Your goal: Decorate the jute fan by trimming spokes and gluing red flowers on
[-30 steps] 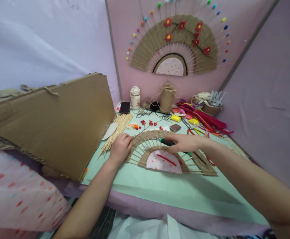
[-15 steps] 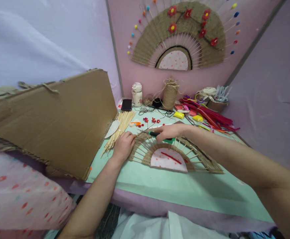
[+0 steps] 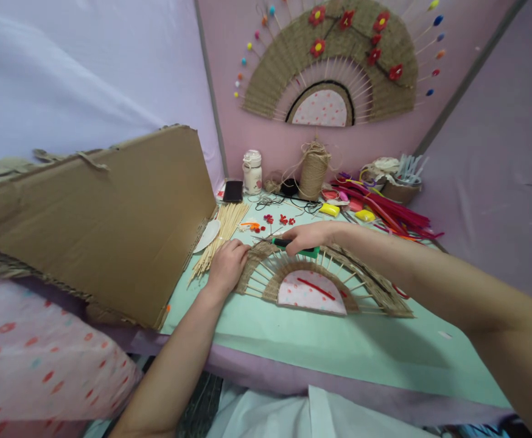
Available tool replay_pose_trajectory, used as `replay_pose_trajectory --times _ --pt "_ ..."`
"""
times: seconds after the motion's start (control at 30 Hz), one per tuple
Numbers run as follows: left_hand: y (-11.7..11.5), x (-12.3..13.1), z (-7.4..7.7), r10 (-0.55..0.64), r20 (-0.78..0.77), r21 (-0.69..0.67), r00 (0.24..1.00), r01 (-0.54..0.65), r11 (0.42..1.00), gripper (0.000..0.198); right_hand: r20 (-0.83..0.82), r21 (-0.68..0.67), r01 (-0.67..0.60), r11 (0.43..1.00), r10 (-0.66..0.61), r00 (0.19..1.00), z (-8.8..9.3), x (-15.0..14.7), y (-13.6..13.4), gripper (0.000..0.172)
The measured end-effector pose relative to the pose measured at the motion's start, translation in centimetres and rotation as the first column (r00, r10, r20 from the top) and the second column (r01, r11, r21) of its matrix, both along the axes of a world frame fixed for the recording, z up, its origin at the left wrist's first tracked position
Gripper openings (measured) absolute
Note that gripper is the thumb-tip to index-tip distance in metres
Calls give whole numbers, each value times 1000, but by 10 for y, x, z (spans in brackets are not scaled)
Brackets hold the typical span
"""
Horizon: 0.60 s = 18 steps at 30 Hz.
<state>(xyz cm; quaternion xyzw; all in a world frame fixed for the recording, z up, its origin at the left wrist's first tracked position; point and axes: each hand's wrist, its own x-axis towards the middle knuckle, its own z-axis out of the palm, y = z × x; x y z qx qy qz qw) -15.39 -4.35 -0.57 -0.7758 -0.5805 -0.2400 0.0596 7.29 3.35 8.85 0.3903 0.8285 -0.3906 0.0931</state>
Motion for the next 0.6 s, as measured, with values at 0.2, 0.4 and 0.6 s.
replay_pose_trajectory --times 0.2,0.4,0.6 --pt "0 0 0 -7 -23 -8 1000 7 1000 22 22 -56 -59 997 60 998 3 1 0 45" --pt "3 2 -4 -30 -17 -12 999 30 999 24 71 -18 -33 999 34 997 3 3 1 39" --pt "6 5 -8 -22 -45 -45 999 19 999 24 97 76 -109 991 102 990 -12 1 9 33"
